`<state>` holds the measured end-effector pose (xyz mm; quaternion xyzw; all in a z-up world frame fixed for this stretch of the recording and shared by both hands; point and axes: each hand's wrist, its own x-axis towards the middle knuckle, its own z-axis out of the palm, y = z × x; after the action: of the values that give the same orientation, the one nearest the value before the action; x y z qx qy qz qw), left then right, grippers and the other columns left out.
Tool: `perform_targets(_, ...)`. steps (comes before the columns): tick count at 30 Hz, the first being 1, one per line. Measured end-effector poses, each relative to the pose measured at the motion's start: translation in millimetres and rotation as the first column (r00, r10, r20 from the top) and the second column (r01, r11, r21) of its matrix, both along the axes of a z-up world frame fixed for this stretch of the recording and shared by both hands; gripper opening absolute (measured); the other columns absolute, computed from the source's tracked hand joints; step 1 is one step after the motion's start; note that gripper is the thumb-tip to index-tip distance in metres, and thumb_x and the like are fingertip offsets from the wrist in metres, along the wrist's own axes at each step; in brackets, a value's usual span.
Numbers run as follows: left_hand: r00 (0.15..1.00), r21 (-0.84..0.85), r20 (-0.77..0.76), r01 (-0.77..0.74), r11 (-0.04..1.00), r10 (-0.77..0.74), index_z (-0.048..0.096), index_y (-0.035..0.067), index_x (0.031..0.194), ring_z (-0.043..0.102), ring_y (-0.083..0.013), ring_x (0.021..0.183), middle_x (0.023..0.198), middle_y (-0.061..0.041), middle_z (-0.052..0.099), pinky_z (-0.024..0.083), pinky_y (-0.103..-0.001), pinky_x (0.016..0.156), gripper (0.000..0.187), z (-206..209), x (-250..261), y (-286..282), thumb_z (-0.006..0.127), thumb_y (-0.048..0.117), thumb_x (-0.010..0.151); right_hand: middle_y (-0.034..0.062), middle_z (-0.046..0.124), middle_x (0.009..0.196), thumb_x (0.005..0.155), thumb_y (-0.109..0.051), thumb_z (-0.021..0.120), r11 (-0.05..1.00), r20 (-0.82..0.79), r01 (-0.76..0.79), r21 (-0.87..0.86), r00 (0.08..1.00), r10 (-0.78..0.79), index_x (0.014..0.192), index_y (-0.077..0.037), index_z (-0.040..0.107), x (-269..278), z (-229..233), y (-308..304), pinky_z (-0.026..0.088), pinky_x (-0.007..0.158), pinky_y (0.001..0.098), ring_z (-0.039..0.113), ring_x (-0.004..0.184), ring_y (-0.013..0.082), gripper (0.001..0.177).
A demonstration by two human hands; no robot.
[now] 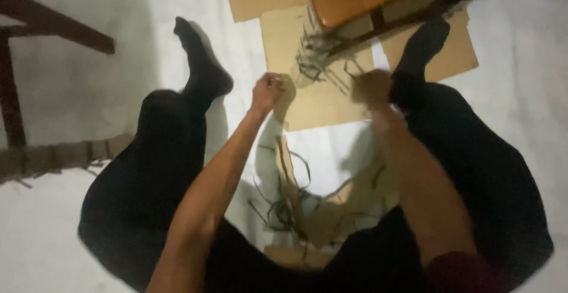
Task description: Tying pieces of cardboard with string around the legs of wooden chairs for protection.
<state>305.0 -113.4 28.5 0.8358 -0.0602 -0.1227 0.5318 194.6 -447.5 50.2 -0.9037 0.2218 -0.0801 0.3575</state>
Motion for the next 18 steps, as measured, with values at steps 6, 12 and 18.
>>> perform_targets(6, 0.878, -0.313, -0.475, -0.112, 0.943, -0.054, 0.073, 0.002, 0.115, 0.060, -0.0142, 0.077, 0.088, -0.004, 0.070, 0.052, -0.032, 0.068, 0.031, 1.3, 1.3, -56.0, 0.054, 0.024, 0.105, 0.0141, 0.070, 0.089, 0.090, -0.013, 0.067, 0.733, -0.305, 0.428, 0.528, 0.902, -0.307, 0.105, -0.006, 0.065, 69.3, -18.3, 71.8, 0.051, 0.060, 0.0488, 0.065, 0.070, 0.0275, 0.017)
perform_targets(12, 0.870, -0.088, 0.486, 0.144, 0.986, -0.084, 0.059, -0.006, 0.133, 0.064, -0.0443, 0.117, 0.131, -0.029, 0.064, 0.053, -0.042, 0.097, 0.037, 92.1, 43.7, -56.3, 0.055, 0.004, 0.097, 0.0125, 0.057, 0.119, 0.099, -0.012, 0.056, 0.464, -0.163, 0.212, 0.860, 0.976, -0.144, 0.130, -0.003, 0.049, 51.5, -43.3, 60.0, 0.046, 0.087, 0.0401, 0.057, 0.101, 0.0226, 0.032)
perform_targets(18, 0.854, 0.187, 0.018, 0.509, 0.840, -0.521, 0.069, 0.003, 0.110, 0.070, -0.0421, 0.083, 0.085, -0.024, 0.069, 0.053, -0.046, 0.075, 0.019, 41.3, 100.8, -67.4, 0.059, 0.016, 0.102, 0.0103, 0.042, 0.156, 0.111, -0.010, 0.043, -0.015, 0.097, -0.098, 0.995, 0.994, -0.056, 0.159, 0.000, 0.029, 23.6, -168.6, 32.2, 0.039, 0.119, 0.0295, 0.048, 0.138, 0.0166, 0.051)
